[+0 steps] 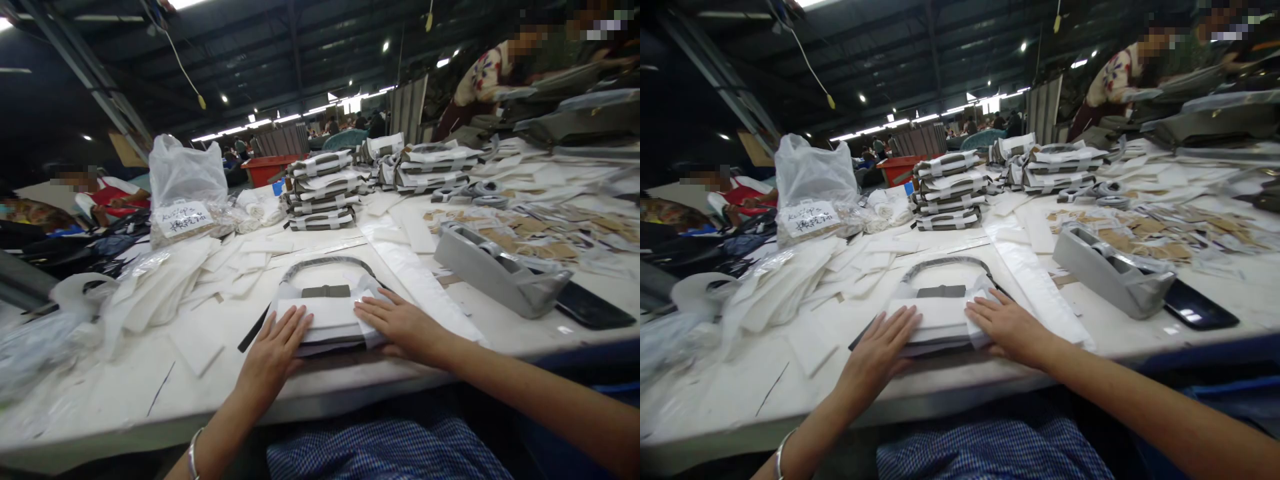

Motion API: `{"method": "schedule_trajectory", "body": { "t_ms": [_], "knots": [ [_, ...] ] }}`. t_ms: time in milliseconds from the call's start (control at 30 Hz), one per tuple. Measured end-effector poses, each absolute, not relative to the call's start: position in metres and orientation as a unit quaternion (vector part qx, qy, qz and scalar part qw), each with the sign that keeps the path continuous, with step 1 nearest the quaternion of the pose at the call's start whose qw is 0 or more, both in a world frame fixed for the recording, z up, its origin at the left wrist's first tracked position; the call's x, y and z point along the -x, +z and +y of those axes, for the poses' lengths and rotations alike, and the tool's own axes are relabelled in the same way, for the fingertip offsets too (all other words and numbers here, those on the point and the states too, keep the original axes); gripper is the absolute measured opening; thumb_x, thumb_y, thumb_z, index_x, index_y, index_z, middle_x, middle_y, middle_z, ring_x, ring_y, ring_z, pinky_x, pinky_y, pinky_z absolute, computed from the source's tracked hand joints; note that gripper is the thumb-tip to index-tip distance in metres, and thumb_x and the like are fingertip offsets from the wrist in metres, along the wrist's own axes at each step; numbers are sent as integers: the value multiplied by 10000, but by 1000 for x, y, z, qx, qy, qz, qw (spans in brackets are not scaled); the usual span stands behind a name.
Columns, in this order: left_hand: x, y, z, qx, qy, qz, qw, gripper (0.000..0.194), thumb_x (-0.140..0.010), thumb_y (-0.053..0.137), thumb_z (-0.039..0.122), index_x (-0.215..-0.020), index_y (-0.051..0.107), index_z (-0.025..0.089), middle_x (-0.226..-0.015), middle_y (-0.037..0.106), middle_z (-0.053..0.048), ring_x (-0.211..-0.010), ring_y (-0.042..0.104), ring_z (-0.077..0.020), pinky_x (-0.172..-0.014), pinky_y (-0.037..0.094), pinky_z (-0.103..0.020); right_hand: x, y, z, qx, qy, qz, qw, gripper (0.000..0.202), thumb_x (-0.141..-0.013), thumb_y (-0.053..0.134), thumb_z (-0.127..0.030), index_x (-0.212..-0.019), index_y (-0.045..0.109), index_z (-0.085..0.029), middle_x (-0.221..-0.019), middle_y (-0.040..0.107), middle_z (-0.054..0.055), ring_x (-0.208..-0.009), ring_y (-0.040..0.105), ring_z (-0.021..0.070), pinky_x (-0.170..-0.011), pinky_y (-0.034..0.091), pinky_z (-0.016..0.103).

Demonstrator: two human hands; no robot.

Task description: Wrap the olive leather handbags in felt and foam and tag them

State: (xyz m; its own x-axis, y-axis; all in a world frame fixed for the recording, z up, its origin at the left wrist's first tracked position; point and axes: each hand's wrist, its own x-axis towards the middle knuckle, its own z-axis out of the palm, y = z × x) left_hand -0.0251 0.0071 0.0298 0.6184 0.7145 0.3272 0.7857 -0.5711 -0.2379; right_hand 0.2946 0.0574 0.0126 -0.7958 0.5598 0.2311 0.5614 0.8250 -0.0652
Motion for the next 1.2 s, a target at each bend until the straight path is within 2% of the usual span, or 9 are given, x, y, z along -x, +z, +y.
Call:
{"method": "schedule_trajectory", "body": {
  "t_ms": [100,200,333,400,500,667,833,1000,1200],
  "knots": [
    [27,26,15,885,-85,-429,162,711,-845,713,199,-1478,389,175,-1516,451,-106,-1358,477,-293,-1131,400,-523,-299,23,73,302,-35,-942,145,663,-769,737,-133,-1395,519,-141,-1433,550,158,-1355,462,348,-1171,247,589],
    [21,13,22,875,-129,-440,157,586,-886,647,171,-1435,444,162,-1440,546,-97,-1298,546,-268,-1095,453,-497,-295,21,63,366,-1,-895,257,330,-908,547,-109,-1219,646,-161,-1320,634,158,-1276,535,326,-1090,381,543],
    [22,-3,25,864,-166,-446,164,503,-943,565,180,-1433,451,167,-1397,587,-89,-1266,577,-245,-1069,487,-449,-267,6,26,465,385,-733,313,227,-964,518,-356,-1020,661,-189,-940,721,94,-877,694,244,-808,553,414],
    [24,-5,26,861,-184,-444,167,476,-966,542,211,-1434,455,189,-1384,600,-77,-1242,597,-237,-1058,497,-419,-247,0,13,472,599,-566,313,240,-893,614,-414,-966,622,-186,-906,696,65,-861,698,224,-758,564,365],
    [29,-4,27,856,-210,-442,168,437,-990,520,270,-1422,472,225,-1353,628,-52,-1190,634,-219,-1005,533,-363,-218,-3,10,411,742,-342,404,296,-711,775,-346,-862,572,-193,-933,670,29,-1006,664,204,-886,527,318],
    [38,2,27,832,-267,-461,156,417,-999,492,406,-1394,503,274,-1259,689,-8,-1073,697,-195,-838,595,-269,-183,-4,17,345,771,-93,527,305,-548,734,-205,-799,561,-196,-870,686,10,-915,660,159,-888,497,266],
    [41,-5,23,802,-304,-493,144,494,-981,499,481,-1439,456,302,-1268,685,6,-1055,704,-196,-800,600,-247,-157,7,23,321,782,-219,488,509,-508,651,-90,-1006,633,-195,-766,678,-34,-689,608,121,-648,455,231],
    [18,-14,17,816,-274,-453,231,597,-1000,440,289,-1561,241,242,-1442,546,-94,-1231,601,-262,-980,530,-379,-154,18,27,350,792,-217,452,481,-498,600,-105,-971,643,-185,-710,654,-35,-653,601,128,-660,490,264],
    [10,-14,14,821,-252,-446,253,707,-966,495,299,-1578,164,176,-1543,394,-168,-1326,499,-354,-1034,475,-517,-164,20,31,371,766,-314,420,481,-558,618,-129,-1027,692,-209,-835,713,-17,-781,664,153,-778,523,306]
  ]
}}
